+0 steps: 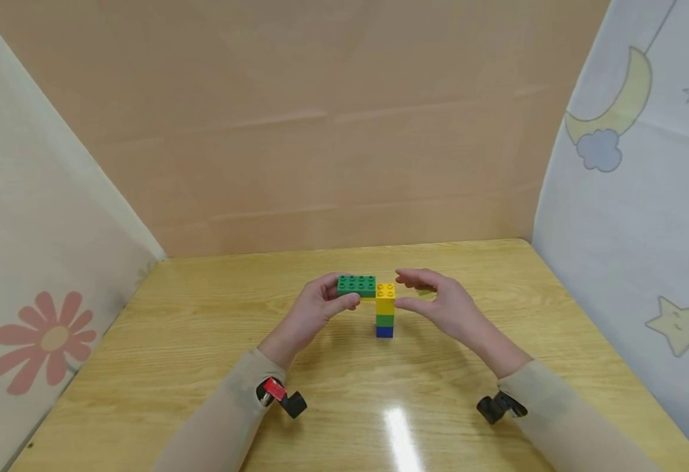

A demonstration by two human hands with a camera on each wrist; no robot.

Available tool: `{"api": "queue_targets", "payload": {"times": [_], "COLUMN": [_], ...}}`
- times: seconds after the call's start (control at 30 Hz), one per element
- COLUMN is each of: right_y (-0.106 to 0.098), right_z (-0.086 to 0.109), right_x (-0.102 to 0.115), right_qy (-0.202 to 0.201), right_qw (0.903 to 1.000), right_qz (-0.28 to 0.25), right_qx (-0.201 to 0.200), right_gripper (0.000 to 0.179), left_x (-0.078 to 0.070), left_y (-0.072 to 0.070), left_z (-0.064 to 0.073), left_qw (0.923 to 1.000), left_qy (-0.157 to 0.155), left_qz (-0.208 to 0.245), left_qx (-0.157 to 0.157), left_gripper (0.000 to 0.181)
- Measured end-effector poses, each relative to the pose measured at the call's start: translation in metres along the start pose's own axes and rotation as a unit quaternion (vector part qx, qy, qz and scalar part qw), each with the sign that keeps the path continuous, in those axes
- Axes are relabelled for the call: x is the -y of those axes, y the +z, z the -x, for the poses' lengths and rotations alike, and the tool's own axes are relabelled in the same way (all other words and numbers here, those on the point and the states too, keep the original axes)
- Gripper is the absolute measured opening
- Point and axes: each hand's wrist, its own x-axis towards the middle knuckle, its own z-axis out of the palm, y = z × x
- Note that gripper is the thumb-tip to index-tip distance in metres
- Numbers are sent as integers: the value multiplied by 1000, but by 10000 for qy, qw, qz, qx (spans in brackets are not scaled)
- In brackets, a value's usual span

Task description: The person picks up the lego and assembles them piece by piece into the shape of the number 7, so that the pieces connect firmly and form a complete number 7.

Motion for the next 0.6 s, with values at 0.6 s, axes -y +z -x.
{"api": "queue_targets", "payload": {"times": [0.6], "right_y": [-28], "right_z": [-9], "right_x": [-35], "right_qy": [-115], "right_qw": [9943], "right_qz": [1042], "right_qx": [-183], "right_gripper": [63], "left_x": [0], "left_y": [0], "left_z": [0], "left_qw": [9999], "left_qy": [77], "left_qz": [41], "left_qx": [54], "left_gripper": [36]}}
